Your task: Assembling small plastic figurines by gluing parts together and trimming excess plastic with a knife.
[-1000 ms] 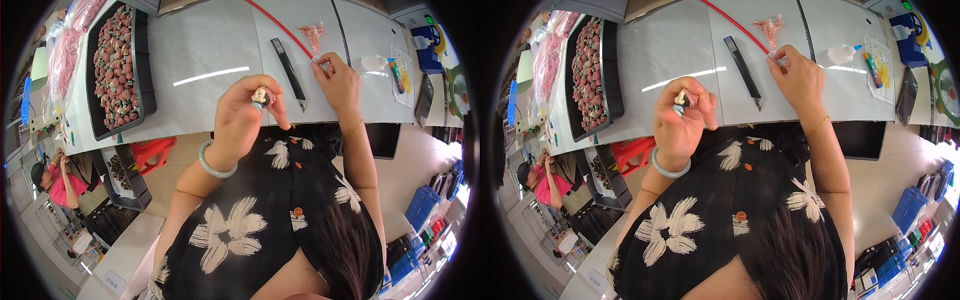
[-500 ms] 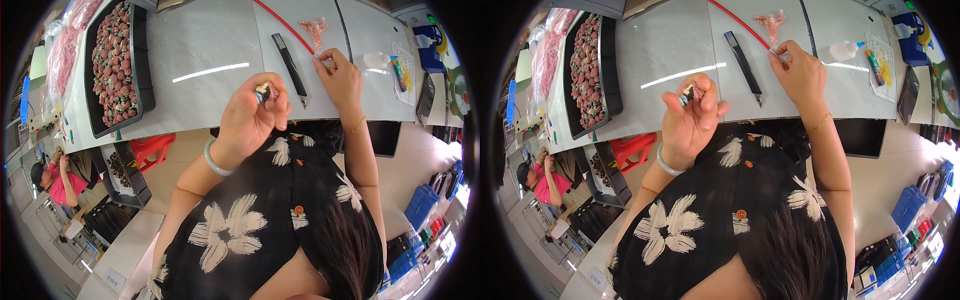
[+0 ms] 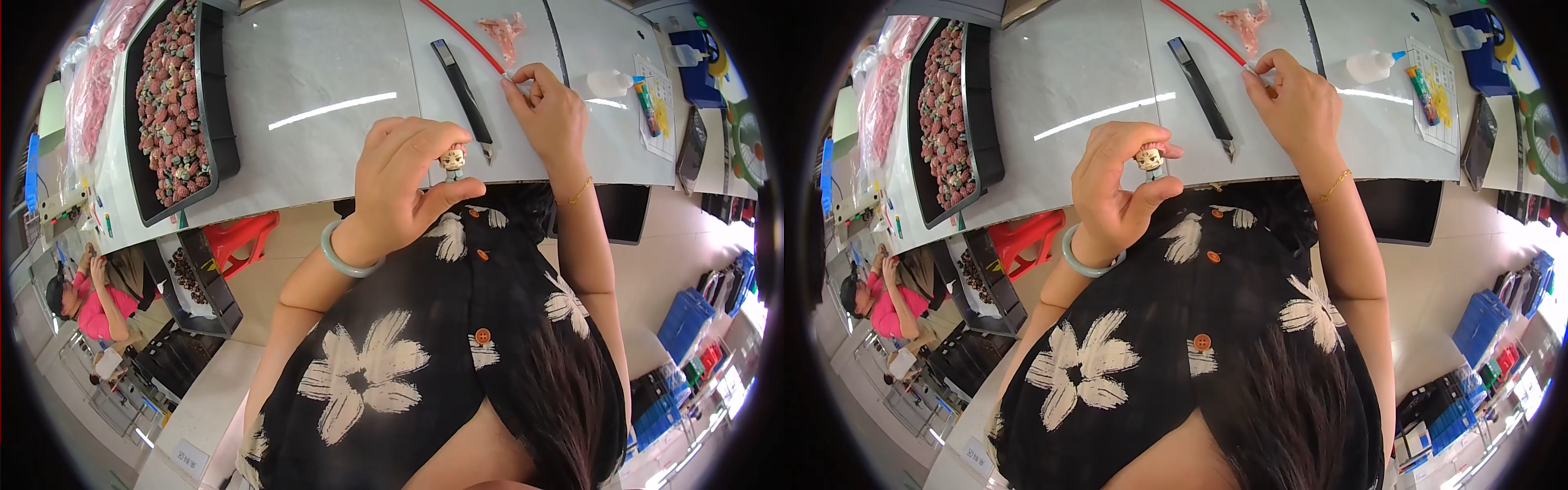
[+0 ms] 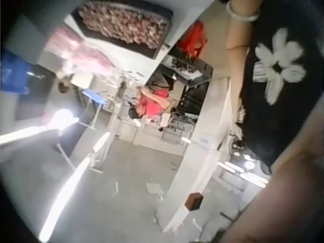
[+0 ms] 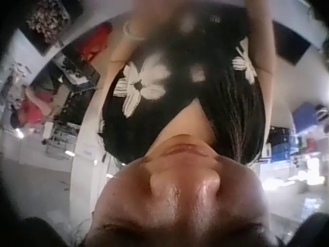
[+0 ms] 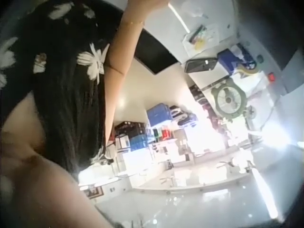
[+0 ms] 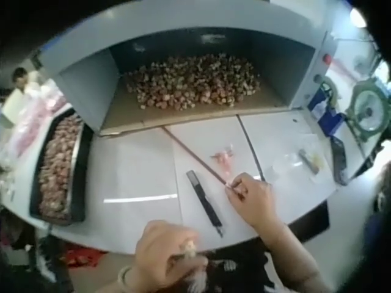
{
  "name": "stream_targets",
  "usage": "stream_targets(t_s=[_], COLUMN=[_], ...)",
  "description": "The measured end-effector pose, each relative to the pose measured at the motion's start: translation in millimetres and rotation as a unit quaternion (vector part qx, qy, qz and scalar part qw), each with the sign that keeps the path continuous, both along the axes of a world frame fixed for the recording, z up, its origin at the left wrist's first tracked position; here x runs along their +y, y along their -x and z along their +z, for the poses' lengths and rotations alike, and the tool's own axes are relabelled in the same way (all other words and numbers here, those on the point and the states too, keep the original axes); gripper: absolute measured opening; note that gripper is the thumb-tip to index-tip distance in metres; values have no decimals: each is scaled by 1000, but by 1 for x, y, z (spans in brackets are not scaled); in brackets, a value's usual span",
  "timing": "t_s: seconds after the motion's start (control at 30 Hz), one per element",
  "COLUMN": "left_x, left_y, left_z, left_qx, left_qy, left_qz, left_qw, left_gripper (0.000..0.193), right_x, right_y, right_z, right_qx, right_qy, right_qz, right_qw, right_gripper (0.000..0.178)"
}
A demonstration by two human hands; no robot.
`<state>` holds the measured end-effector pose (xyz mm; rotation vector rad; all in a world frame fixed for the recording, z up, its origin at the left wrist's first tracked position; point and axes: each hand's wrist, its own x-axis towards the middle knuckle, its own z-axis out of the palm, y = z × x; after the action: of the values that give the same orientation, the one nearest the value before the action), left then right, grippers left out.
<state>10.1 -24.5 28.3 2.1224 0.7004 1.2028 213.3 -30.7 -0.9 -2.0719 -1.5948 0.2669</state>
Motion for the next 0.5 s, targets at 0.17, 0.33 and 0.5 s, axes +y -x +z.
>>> stream_targets(t_s=[0.17,0.33,0.5], left_x=[-1,-2,-2], left_y=[-1,0,1], left_z=[-1,-3,-3], left_qx=[-1,-1,-5], left_qy=[18,31,31], left_qz=[-3,-8,-7], left_qw=[1000,999,999], left_gripper=[38,38,37], right_x=[-1,-1,-2], right_y=[0,0,0], right_z=[-1,-1,-3], right_qx=[0,-1,-1], right_qy=[-4,-9,-12], right_qz=[-2,1,2], right_qw=[1000,1000,1000], right_gripper=[18,18,18])
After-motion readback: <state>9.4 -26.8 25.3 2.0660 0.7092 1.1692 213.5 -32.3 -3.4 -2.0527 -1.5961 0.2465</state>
